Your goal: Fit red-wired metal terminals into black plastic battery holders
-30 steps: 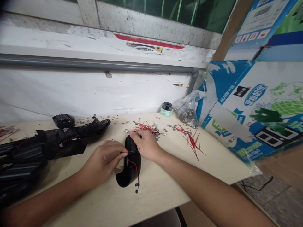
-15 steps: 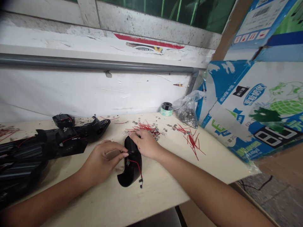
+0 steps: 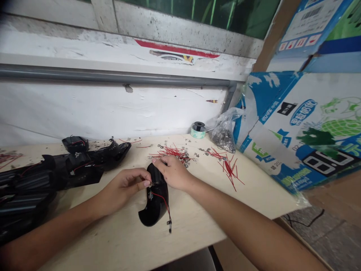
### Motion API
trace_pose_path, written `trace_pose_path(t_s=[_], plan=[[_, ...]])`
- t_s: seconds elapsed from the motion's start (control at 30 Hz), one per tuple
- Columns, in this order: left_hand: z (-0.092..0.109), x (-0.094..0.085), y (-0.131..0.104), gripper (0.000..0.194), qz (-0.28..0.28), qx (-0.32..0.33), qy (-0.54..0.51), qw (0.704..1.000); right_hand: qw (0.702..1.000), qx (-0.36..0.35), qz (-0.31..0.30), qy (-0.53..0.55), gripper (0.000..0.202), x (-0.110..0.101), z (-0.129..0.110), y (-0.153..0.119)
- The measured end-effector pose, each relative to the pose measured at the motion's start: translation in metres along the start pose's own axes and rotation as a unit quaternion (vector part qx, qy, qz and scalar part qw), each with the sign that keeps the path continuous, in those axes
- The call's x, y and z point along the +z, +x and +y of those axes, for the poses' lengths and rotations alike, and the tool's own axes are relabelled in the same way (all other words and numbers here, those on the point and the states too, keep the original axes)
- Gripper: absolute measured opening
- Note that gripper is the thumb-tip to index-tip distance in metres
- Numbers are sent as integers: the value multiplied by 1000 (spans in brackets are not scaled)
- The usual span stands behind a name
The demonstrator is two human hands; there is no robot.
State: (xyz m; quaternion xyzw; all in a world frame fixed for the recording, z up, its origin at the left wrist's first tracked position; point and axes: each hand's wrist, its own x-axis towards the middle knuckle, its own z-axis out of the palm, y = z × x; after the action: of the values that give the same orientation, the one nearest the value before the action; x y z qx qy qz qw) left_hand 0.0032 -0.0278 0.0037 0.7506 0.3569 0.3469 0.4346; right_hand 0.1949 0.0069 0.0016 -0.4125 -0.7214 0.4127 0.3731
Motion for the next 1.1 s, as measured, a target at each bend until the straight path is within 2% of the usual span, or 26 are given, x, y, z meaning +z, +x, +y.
trace_pose_path(t_s=[0.17, 0.37, 0.6, 0.67, 0.77, 0.9, 1.1], plan=[[2, 0, 0, 17, -17, -2, 23, 1000, 1000, 2, -12, -9, 50, 0, -2, 0], [-2, 4, -3, 13, 18, -28, 18, 999, 1000, 1, -16, -21, 48, -1, -2, 0], [0, 3, -5, 11, 38, 25, 126, 991, 999, -7, -27, -40, 48, -2, -2, 0], [0, 3, -6, 11, 34, 30, 123, 991, 998, -4, -29, -47, 48, -2, -1, 0], [-2, 4, -6, 12, 31, 22, 111, 993, 999, 1, -29, -44, 48, -2, -1, 0], [-2, 5, -7, 13, 39, 1, 149, 988, 999, 2, -38, -28, 48, -3, -3, 0], [2, 3, -6, 17, -17, -19, 63, 998, 999, 13, -36, -36, 49, -2, -6, -2]])
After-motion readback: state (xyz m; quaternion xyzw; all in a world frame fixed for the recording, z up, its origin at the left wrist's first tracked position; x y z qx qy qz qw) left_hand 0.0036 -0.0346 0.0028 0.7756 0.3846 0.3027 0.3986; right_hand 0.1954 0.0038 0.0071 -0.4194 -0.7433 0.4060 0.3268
